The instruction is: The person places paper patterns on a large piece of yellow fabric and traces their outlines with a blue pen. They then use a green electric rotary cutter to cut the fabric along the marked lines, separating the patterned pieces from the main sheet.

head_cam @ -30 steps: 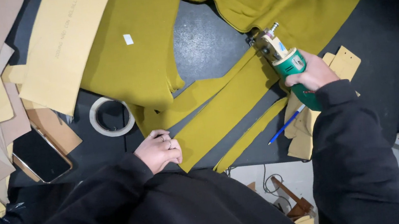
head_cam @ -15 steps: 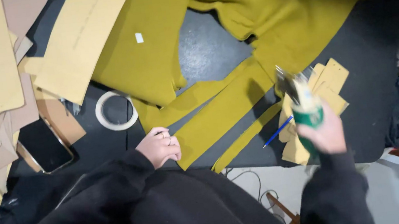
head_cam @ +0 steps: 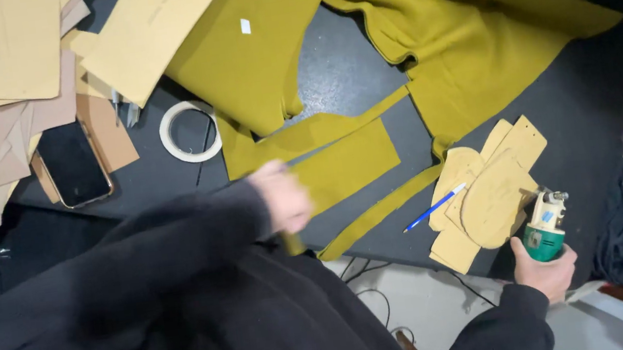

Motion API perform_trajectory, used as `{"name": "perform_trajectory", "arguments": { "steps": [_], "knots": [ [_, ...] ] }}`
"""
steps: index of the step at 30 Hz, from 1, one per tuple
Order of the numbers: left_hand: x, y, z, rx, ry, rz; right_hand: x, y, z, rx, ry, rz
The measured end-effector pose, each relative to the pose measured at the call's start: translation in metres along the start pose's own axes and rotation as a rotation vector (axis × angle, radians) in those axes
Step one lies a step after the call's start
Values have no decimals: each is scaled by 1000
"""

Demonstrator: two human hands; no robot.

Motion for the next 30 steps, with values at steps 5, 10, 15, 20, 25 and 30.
{"name": "perform_trajectory", "arguments": {
  "steps": [5, 10, 15, 20, 25, 30],
  "knots": [
    [-163, 4, 6, 15, -83, 57, -9, 24, 20, -29, -17, -15],
    [-178, 26, -15, -135, -169, -237, 0, 54, 23, 7, -4, 16],
    [-141, 14, -16, -71, -195, 228, 10, 13, -63, -44, -288, 124],
    [-16, -47, -97, -113, -525, 596, 128, -40, -347, -597, -564, -356],
    [73, -80, -183, -164, -873, 632, 202, 4, -422, -461, -867, -480],
    [64, -54, -225, -248, -829, 522, 202, 24, -410, -332, -783, -428]
  ]
}}
Point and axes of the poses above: each hand's wrist, its own x-axis away from the middle knuckle, its own y-axis out of the palm, z = x × y, the point moved 3 cm from there along -x, towards the middle knuckle, and after that the axes turned 7 degrees about -x, right-handed, at the moved point
